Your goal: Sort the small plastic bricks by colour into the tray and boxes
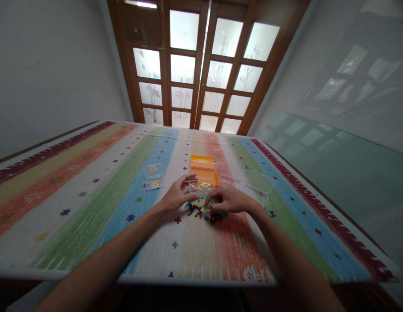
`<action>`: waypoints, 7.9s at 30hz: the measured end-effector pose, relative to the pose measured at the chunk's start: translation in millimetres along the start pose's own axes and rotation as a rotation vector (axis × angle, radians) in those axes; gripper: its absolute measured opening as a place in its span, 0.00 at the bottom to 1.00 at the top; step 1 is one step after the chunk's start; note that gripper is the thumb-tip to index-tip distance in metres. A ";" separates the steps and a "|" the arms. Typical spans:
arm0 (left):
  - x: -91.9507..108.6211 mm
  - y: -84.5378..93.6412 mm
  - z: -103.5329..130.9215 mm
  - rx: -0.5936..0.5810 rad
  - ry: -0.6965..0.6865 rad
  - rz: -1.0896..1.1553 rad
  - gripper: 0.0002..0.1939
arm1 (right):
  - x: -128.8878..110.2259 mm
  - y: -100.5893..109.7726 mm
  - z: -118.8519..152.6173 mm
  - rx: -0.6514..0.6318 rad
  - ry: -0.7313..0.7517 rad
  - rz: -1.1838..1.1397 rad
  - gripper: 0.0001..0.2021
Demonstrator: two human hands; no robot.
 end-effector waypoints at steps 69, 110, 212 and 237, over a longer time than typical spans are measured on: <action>5.3 7.0 -1.5 0.014 -0.037 -0.045 0.38 | 13.8 43.4 4.1 0.279 0.066 -0.010 0.17; 58.1 -17.8 20.9 0.103 -0.561 -1.259 0.09 | 34.8 11.4 21.4 0.689 0.037 -0.021 0.14; 12.5 -83.9 19.7 -0.456 -0.300 -0.953 0.10 | 57.9 0.6 48.0 0.430 0.031 0.018 0.10; 17.4 -83.6 27.3 -0.400 -0.367 -0.992 0.08 | 54.7 3.9 50.5 0.451 0.049 0.030 0.11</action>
Point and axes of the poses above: each hand's wrist, its own z-axis away from the middle knuckle, its own y-axis out of the back of the hand, x = y × z, the point moved 9 cm from there along -z, towards the middle knuckle, and after that the axes turned 7 degrees about -z, right-handed, at the moved point
